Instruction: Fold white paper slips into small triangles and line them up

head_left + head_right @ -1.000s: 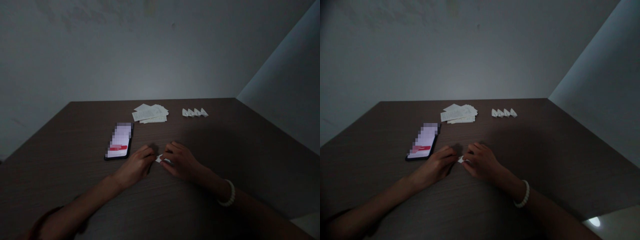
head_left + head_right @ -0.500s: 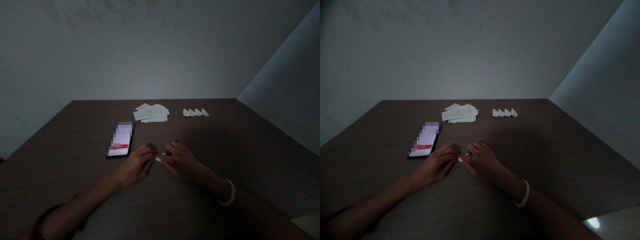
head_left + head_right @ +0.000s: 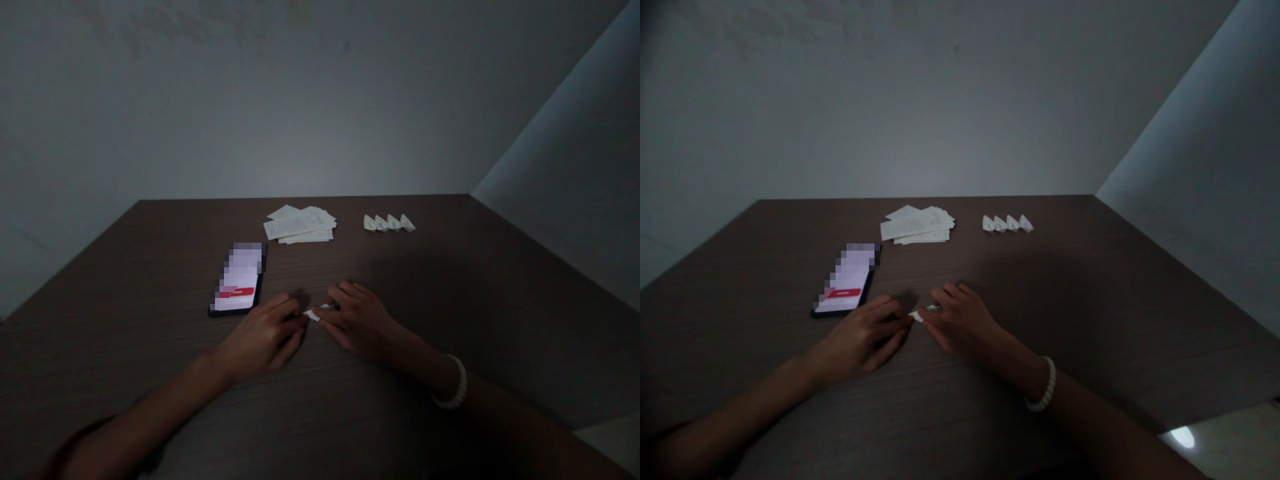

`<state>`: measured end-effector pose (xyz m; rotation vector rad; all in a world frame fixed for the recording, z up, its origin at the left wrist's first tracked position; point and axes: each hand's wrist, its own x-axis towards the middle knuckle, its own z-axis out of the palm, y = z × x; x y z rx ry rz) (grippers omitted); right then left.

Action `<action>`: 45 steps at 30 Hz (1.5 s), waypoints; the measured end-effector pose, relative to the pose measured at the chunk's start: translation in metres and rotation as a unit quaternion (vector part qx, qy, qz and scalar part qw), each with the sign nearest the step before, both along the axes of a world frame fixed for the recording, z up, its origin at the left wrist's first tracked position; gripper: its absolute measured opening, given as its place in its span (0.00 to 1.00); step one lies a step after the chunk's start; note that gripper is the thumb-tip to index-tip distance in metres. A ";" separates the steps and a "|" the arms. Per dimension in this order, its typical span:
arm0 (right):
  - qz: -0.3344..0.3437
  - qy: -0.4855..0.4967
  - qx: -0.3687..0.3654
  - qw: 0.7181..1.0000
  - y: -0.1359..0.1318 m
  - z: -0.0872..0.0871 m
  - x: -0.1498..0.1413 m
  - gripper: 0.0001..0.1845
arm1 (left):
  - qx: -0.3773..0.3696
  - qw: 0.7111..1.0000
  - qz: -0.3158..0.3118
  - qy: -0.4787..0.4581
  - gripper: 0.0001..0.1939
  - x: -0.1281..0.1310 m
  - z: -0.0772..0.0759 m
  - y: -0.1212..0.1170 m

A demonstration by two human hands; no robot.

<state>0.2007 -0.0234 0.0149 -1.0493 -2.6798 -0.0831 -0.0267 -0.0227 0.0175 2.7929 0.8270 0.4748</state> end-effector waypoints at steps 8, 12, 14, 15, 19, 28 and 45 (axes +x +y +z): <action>0.000 -0.006 -0.010 1.000 0.000 0.001 0.001 0.10 | 0.014 0.999 0.050 -0.005 0.13 -0.001 -0.003 0.001; 0.006 0.004 -0.012 1.000 0.000 0.001 0.001 0.11 | 0.036 0.999 0.031 0.027 0.14 0.002 0.002 0.001; 0.016 0.010 -0.015 1.000 -0.001 0.002 0.001 0.13 | 0.049 0.998 0.023 0.039 0.14 0.002 0.003 0.001; 0.020 0.012 -0.018 1.000 -0.001 0.002 0.001 0.13 | 0.055 0.997 0.020 0.043 0.14 0.002 0.004 0.001; 0.030 0.015 -0.031 0.999 0.000 0.004 -0.001 0.14 | 0.070 0.996 0.017 0.052 0.14 0.002 0.004 0.000; 0.019 0.042 -0.035 0.998 0.000 -0.002 0.001 0.12 | 0.082 0.996 0.020 0.039 0.14 0.001 0.001 -0.001; 0.021 0.052 -0.044 0.997 0.001 -0.002 0.002 0.10 | 0.049 0.998 -0.002 0.027 0.14 -0.001 0.000 0.001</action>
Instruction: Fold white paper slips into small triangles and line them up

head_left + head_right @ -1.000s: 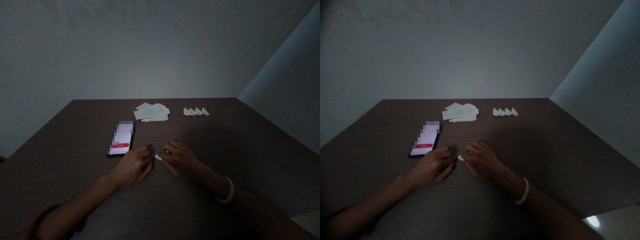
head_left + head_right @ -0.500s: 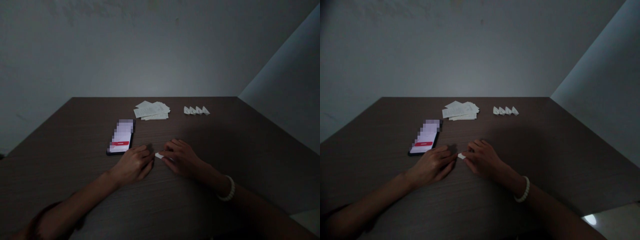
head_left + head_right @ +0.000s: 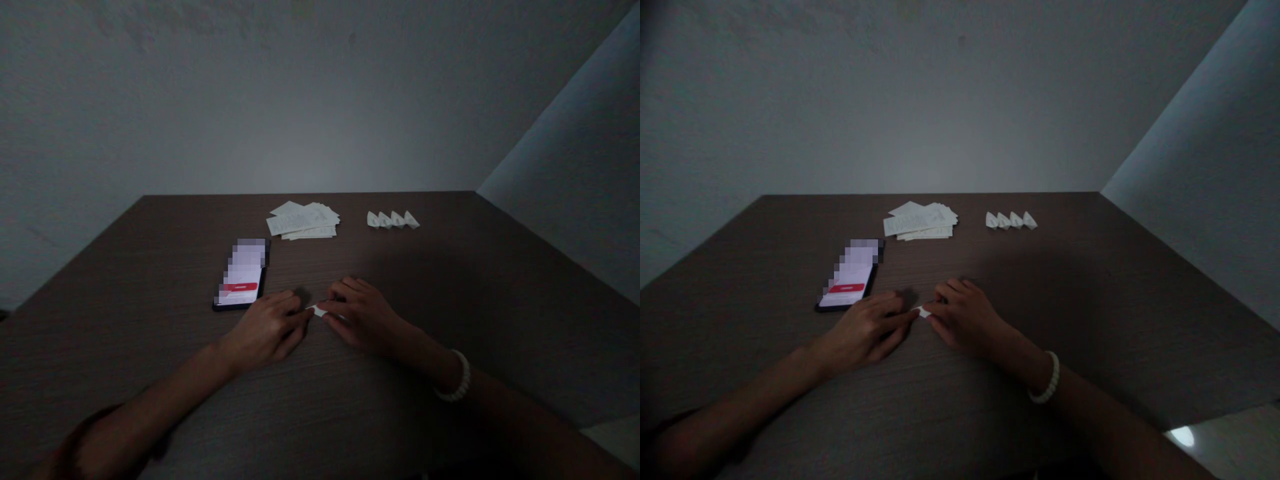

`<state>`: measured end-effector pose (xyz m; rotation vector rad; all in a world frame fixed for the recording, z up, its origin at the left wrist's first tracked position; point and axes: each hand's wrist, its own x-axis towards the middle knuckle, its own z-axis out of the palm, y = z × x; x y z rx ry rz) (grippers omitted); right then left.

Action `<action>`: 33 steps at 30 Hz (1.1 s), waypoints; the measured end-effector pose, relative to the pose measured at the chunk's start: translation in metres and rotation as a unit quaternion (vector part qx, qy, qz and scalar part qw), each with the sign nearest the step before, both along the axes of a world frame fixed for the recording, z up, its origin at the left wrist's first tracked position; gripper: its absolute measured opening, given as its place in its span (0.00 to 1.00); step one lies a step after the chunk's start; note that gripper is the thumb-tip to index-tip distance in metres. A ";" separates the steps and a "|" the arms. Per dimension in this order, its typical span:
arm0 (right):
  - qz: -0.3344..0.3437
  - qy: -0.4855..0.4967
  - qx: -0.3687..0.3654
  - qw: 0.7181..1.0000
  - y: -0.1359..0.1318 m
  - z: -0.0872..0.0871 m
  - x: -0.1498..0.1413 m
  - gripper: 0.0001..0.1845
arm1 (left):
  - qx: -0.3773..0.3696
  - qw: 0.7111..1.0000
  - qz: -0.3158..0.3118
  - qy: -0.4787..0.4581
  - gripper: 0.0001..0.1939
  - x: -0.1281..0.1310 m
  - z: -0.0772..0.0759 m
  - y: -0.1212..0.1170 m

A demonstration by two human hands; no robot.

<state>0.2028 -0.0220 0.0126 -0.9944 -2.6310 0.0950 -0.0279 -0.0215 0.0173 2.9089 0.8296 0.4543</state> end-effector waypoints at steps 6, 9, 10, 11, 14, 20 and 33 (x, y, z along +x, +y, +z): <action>-0.004 -0.001 0.012 1.000 0.001 -0.003 0.000 0.10 | 0.022 0.999 0.028 -0.024 0.14 0.000 -0.003 -0.002; -0.004 0.000 0.006 1.000 0.001 -0.004 0.001 0.11 | 0.027 0.998 0.047 -0.035 0.13 0.000 -0.005 -0.002; -0.005 0.000 0.004 1.000 0.001 -0.004 0.001 0.11 | 0.029 0.998 0.048 -0.035 0.13 0.000 -0.005 -0.002; -0.006 0.001 0.003 1.000 0.001 -0.004 0.001 0.11 | 0.032 0.998 0.047 -0.031 0.13 0.000 -0.005 -0.002; -0.004 0.003 0.002 1.000 0.001 -0.004 0.000 0.11 | 0.046 0.998 0.040 -0.021 0.13 0.000 -0.005 -0.002; 0.001 -0.003 0.003 1.000 0.001 -0.002 0.001 0.11 | 0.033 0.999 0.031 -0.016 0.14 0.001 -0.002 -0.001; -0.007 -0.007 0.003 1.000 0.001 -0.003 0.000 0.11 | 0.034 0.999 0.022 -0.020 0.14 -0.001 -0.009 0.000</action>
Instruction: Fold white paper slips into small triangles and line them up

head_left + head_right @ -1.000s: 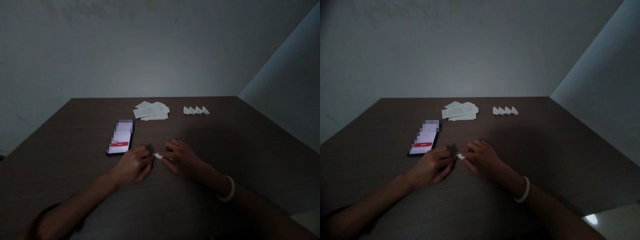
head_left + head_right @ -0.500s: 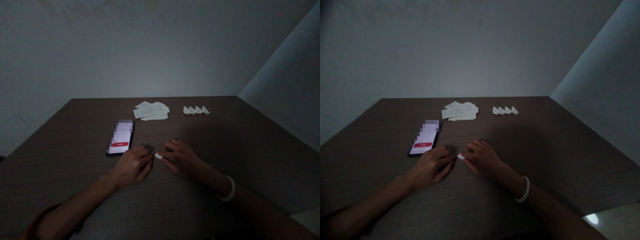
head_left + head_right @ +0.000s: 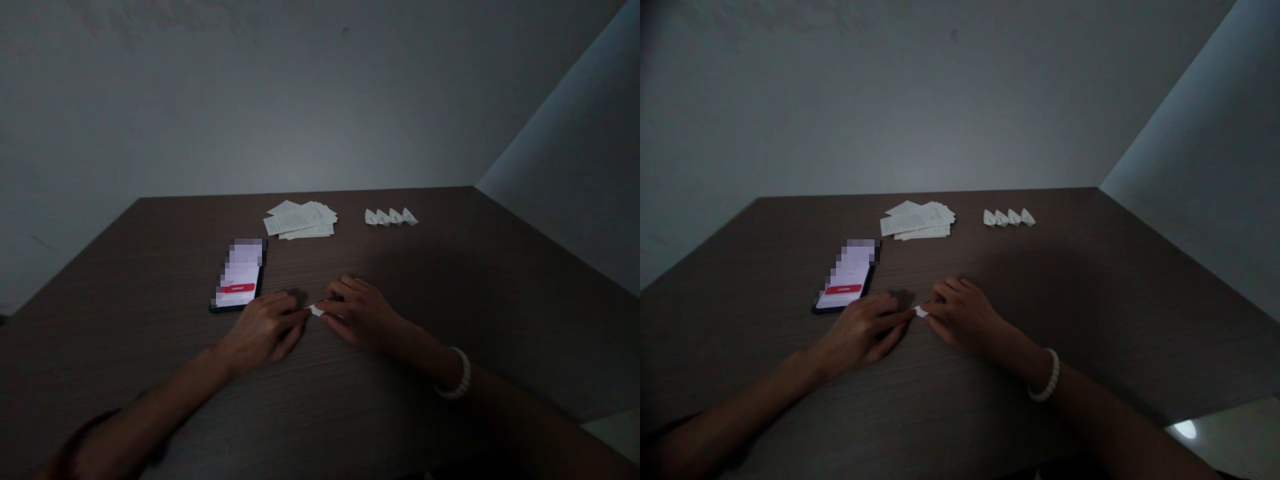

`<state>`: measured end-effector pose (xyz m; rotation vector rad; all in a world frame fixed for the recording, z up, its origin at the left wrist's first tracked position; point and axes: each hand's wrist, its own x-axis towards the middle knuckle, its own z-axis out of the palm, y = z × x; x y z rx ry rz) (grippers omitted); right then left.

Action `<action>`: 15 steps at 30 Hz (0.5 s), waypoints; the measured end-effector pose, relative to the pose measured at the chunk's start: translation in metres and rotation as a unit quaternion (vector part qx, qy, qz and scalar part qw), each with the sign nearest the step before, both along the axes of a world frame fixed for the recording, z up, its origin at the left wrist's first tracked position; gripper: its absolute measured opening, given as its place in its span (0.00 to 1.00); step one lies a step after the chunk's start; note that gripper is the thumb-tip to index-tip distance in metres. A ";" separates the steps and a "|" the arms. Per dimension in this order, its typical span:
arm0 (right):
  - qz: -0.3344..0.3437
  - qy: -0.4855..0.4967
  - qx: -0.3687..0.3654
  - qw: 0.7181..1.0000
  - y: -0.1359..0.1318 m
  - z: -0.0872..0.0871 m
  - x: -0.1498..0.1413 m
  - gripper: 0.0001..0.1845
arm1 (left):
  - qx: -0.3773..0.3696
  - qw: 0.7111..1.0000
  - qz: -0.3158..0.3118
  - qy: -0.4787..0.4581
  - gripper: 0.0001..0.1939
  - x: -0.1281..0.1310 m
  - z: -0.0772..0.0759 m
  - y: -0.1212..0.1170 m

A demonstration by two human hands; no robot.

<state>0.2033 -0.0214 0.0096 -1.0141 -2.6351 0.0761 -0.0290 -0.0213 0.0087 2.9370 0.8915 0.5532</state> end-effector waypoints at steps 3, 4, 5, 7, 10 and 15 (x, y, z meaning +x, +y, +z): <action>0.003 0.005 -0.003 1.000 0.000 0.000 0.000 0.11 | -0.014 1.000 -0.007 0.003 0.14 0.000 0.002 -0.001; 0.003 0.006 -0.005 1.000 0.000 0.000 0.000 0.11 | -0.019 1.000 -0.007 0.002 0.14 0.001 0.003 -0.001; 0.002 0.010 -0.007 1.000 0.000 0.000 0.000 0.11 | -0.023 1.000 -0.009 0.000 0.14 0.001 0.004 -0.001; -0.003 0.020 -0.017 1.000 0.001 0.000 0.000 0.10 | -0.029 1.000 -0.011 -0.005 0.14 0.002 0.006 -0.001; -0.006 0.038 -0.033 0.999 0.001 0.000 0.000 0.11 | -0.036 0.999 -0.007 -0.007 0.14 0.003 0.006 0.000; -0.007 0.055 -0.043 0.998 0.005 -0.001 0.003 0.13 | -0.044 0.999 -0.004 -0.020 0.14 -0.001 0.001 0.004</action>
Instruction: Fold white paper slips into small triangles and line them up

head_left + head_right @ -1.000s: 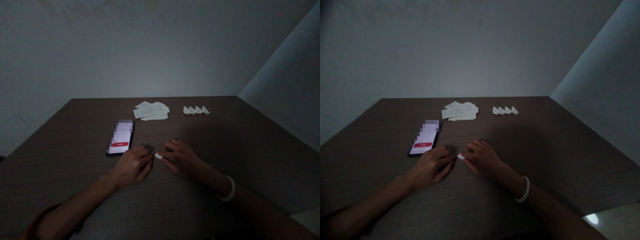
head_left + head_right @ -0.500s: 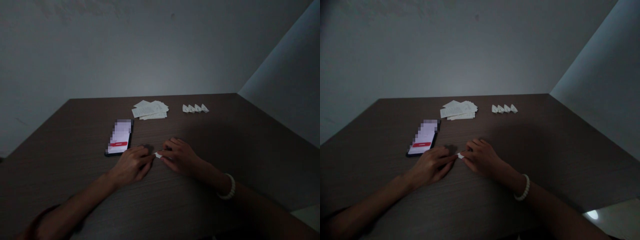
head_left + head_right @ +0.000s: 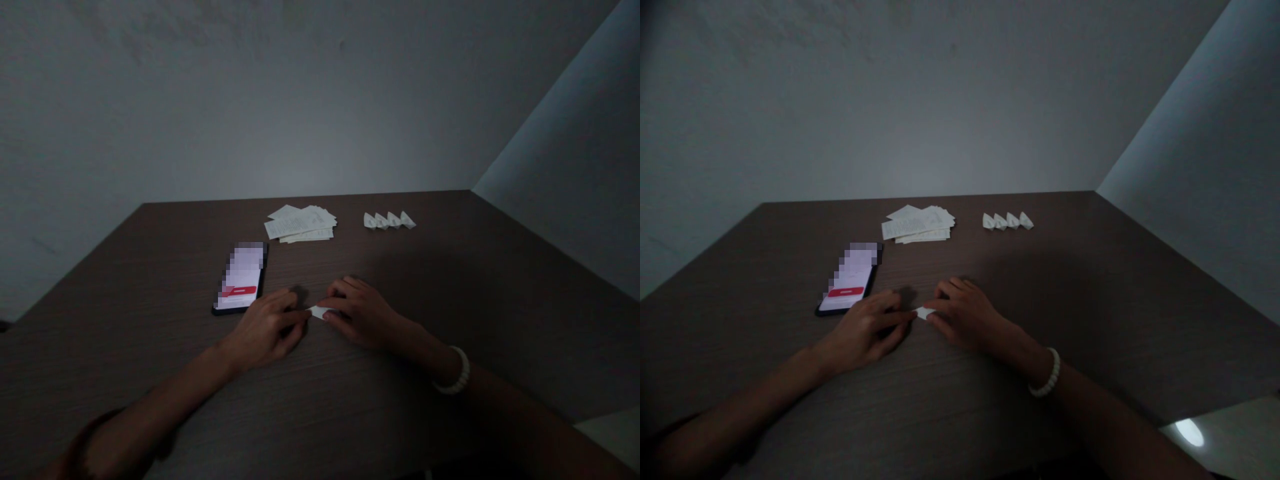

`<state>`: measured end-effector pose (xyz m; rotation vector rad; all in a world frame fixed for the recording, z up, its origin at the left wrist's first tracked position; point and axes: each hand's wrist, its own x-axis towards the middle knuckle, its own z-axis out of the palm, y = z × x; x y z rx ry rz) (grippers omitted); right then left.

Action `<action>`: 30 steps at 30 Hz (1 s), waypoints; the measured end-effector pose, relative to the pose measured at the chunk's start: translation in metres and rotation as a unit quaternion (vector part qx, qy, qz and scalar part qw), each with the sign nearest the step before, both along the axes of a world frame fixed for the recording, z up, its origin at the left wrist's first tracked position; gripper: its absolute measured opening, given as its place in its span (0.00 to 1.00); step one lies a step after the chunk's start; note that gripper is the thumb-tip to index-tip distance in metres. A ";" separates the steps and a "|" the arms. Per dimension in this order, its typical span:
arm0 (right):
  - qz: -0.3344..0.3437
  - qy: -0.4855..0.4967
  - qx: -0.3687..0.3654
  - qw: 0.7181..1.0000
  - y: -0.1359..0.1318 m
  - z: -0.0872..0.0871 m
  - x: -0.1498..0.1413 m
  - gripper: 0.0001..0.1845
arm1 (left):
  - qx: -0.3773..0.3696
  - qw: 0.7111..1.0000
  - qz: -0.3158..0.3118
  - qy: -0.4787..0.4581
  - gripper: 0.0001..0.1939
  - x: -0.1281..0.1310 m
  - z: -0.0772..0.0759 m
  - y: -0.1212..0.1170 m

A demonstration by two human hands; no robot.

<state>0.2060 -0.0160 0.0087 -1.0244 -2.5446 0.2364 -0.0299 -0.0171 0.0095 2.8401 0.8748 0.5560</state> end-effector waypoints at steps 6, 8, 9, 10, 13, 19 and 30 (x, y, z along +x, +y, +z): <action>-0.017 0.012 -0.010 1.000 0.008 -0.003 0.009 0.13 | -0.001 1.000 0.022 -0.007 0.14 -0.004 -0.004 -0.001; -0.008 0.021 -0.018 1.000 0.009 -0.003 0.011 0.12 | -0.004 0.999 0.045 -0.003 0.14 -0.004 -0.004 -0.003; -0.003 0.026 -0.022 0.999 0.009 -0.003 0.012 0.12 | -0.006 0.999 0.054 -0.002 0.14 -0.003 -0.004 -0.004; 0.002 0.030 -0.024 0.999 0.009 -0.003 0.012 0.12 | -0.007 0.998 0.059 -0.003 0.14 -0.003 -0.004 -0.004; 0.015 0.043 -0.026 0.999 0.008 -0.004 0.013 0.11 | -0.007 0.998 0.068 -0.007 0.14 -0.001 -0.003 -0.005; 0.032 0.055 -0.031 0.998 0.007 -0.003 0.011 0.09 | -0.001 0.998 0.053 0.018 0.31 0.001 0.001 -0.004; 0.049 0.066 -0.035 0.996 0.005 -0.005 0.007 0.14 | -0.003 0.996 0.071 0.051 0.35 0.006 0.005 -0.005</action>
